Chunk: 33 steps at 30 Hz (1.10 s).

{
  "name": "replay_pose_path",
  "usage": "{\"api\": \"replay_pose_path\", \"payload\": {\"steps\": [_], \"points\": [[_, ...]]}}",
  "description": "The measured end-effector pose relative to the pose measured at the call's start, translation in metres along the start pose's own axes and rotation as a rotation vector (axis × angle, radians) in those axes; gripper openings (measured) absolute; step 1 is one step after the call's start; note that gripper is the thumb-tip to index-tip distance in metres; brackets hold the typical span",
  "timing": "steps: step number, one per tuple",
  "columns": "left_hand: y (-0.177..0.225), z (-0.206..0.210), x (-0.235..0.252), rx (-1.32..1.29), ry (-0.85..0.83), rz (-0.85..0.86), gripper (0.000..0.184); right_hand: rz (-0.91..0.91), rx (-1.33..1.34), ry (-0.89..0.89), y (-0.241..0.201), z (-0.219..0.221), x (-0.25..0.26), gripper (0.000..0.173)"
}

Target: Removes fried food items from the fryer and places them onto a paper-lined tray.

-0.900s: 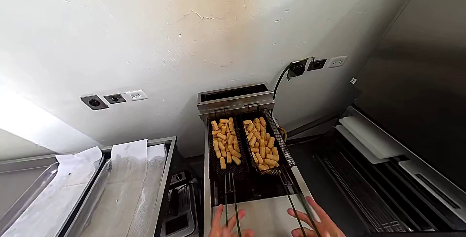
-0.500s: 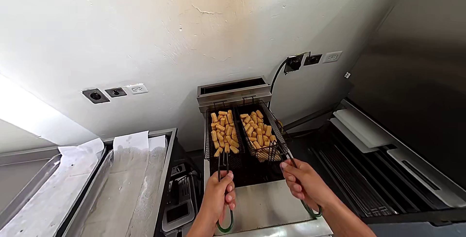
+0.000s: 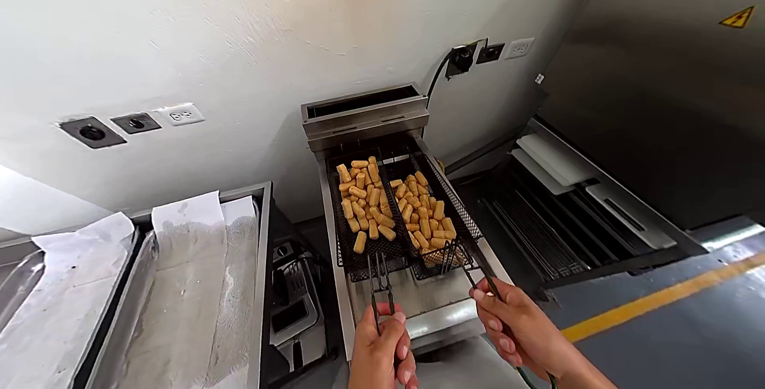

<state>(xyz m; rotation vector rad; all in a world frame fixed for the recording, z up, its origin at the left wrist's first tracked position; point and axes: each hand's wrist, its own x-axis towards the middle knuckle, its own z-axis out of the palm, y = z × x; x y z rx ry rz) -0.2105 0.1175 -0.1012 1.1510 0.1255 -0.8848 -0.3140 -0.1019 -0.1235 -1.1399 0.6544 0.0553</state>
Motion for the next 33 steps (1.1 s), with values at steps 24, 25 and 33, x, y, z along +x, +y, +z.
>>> {"api": "replay_pose_path", "payload": {"steps": [24, 25, 33], "points": [[-0.127, -0.001, -0.036, 0.138, 0.101, 0.075, 0.020, -0.009, -0.090, -0.091, 0.078, -0.055, -0.032, 0.012], [-0.130, -0.005, -0.039, 0.146, 0.087, 0.100, 0.019, -0.026, -0.077, -0.102, 0.082, -0.059, -0.035, 0.012], [-0.126, 0.006, -0.013, 0.142, 0.137, 0.093, 0.022, -0.051, -0.137, -0.125, 0.083, -0.060, -0.016, 0.015]]}}
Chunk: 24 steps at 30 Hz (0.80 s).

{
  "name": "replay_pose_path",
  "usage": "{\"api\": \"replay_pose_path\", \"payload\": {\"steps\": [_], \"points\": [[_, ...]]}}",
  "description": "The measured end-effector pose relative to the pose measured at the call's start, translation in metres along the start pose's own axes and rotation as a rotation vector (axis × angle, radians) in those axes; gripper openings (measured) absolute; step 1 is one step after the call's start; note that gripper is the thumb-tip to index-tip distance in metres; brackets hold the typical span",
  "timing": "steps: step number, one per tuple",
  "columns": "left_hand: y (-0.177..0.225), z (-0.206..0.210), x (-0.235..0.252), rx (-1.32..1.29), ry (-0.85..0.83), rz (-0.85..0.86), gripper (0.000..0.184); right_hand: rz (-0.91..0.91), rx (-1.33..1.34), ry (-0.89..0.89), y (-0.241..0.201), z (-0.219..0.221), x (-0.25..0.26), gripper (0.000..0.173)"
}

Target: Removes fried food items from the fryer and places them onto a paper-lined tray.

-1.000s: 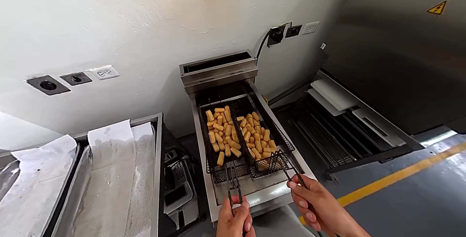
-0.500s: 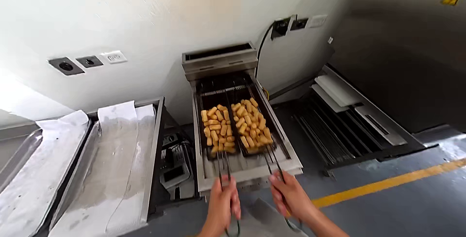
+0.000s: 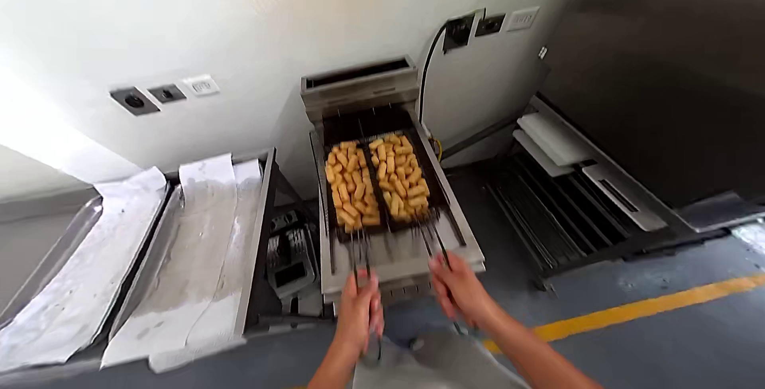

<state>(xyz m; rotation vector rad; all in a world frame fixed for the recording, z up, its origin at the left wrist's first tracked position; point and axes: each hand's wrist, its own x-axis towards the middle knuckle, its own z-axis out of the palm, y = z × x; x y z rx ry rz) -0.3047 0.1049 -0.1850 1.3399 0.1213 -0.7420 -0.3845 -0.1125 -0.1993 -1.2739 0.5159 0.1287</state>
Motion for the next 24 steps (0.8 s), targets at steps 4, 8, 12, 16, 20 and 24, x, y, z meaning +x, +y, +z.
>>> {"api": "replay_pose_path", "payload": {"steps": [4, 8, 12, 16, 20, 24], "points": [[-0.010, -0.010, 0.008, -0.008, -0.034, 0.050, 0.019, -0.061, 0.080, -0.015, 0.025, -0.002, 0.009, 0.017], [-0.002, -0.002, 0.027, 0.028, 0.004, 0.030, 0.022, -0.024, 0.050, 0.014, 0.007, 0.004, 0.033, 0.018], [-0.003, -0.011, -0.005, -0.004, -0.025, 0.030, 0.016, -0.046, 0.083, -0.025, 0.011, -0.006, -0.003, 0.014], [0.002, -0.002, 0.030, 0.003, -0.015, 0.046, 0.021, -0.029, 0.082, 0.012, 0.011, 0.013, 0.032, 0.017], [0.002, -0.009, -0.004, -0.034, -0.034, 0.011, 0.019, -0.030, 0.051, -0.021, 0.011, -0.005, -0.001, 0.013], [0.006, -0.007, 0.027, -0.020, -0.040, 0.065, 0.022, -0.045, 0.104, -0.006, 0.009, 0.019, 0.028, 0.016]]}}
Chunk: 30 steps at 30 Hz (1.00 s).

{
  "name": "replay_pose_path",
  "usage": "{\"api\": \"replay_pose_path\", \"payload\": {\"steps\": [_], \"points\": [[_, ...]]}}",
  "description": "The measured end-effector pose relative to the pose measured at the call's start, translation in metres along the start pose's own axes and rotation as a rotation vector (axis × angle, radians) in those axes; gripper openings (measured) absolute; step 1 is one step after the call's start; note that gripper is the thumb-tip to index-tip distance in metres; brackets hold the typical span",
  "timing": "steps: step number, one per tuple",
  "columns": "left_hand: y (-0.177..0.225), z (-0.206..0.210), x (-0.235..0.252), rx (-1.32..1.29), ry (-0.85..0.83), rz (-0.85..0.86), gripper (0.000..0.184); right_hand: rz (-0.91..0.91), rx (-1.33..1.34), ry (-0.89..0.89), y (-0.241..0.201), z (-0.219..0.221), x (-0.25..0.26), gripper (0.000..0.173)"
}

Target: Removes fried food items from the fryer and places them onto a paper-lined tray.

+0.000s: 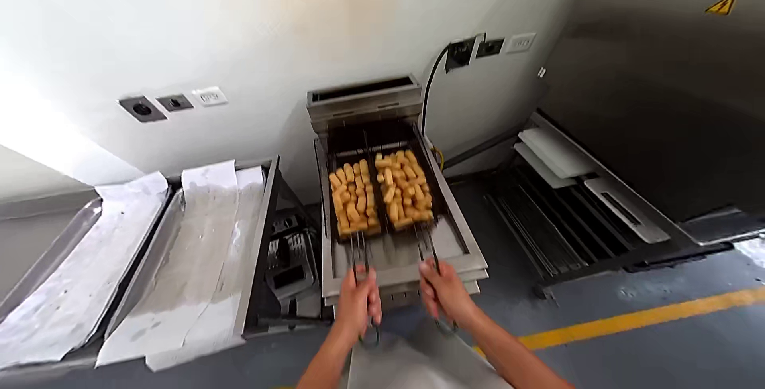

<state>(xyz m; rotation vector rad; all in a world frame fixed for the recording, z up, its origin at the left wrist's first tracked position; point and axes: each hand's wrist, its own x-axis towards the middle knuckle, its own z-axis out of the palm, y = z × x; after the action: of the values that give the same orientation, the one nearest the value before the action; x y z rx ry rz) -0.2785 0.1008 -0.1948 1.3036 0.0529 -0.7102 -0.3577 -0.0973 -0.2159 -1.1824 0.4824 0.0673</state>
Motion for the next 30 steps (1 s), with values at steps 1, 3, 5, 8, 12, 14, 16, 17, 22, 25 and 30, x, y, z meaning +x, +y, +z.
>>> {"api": "replay_pose_path", "payload": {"steps": [1, 3, 5, 8, 12, 14, 16, 17, 22, 25, 30], "points": [[0.002, 0.002, 0.011, 0.004, 0.017, -0.006, 0.020, 0.000, -0.013, 0.024, -0.001, 0.002, 0.012, 0.016], [-0.006, 0.000, 0.014, -0.001, 0.029, -0.024, 0.019, 0.003, -0.055, 0.034, 0.005, -0.006, 0.016, 0.016], [-0.021, -0.014, -0.002, 0.003, -0.006, -0.014, 0.023, -0.008, -0.073, 0.016, 0.014, -0.021, -0.002, 0.016], [-0.062, -0.038, -0.033, 0.011, -0.036, -0.041, 0.019, -0.022, -0.007, 0.043, 0.051, -0.034, -0.041, 0.015], [-0.092, -0.044, -0.057, -0.111, -0.076, -0.074, 0.015, 0.039, 0.100, 0.030, 0.080, -0.032, -0.065, 0.030], [-0.090, -0.037, -0.058, -0.207, -0.107, -0.078, 0.016, 0.076, 0.147, -0.025, 0.077, -0.031, -0.068, 0.040], [-0.080, -0.032, -0.055, -0.306, -0.164, -0.097, 0.019, 0.089, 0.222, -0.110, 0.070, -0.032, -0.064, 0.045], [-0.073, -0.030, -0.053, -0.366, -0.203, -0.124, 0.022, 0.097, 0.281, -0.163, 0.065, -0.032, -0.061, 0.046], [-0.052, -0.007, -0.079, -0.389, -0.287, -0.209, 0.026, 0.192, 0.521, -0.402, 0.039, -0.028, -0.068, 0.047], [-0.053, -0.006, -0.101, -0.213, -0.224, -0.160, 0.028, 0.225, 0.520, -0.435, 0.035, -0.029, -0.076, 0.047], [-0.027, -0.044, -0.131, 0.090, -0.159, -0.094, 0.019, 0.223, 0.481, -0.355, 0.043, -0.019, -0.084, 0.050]]}}
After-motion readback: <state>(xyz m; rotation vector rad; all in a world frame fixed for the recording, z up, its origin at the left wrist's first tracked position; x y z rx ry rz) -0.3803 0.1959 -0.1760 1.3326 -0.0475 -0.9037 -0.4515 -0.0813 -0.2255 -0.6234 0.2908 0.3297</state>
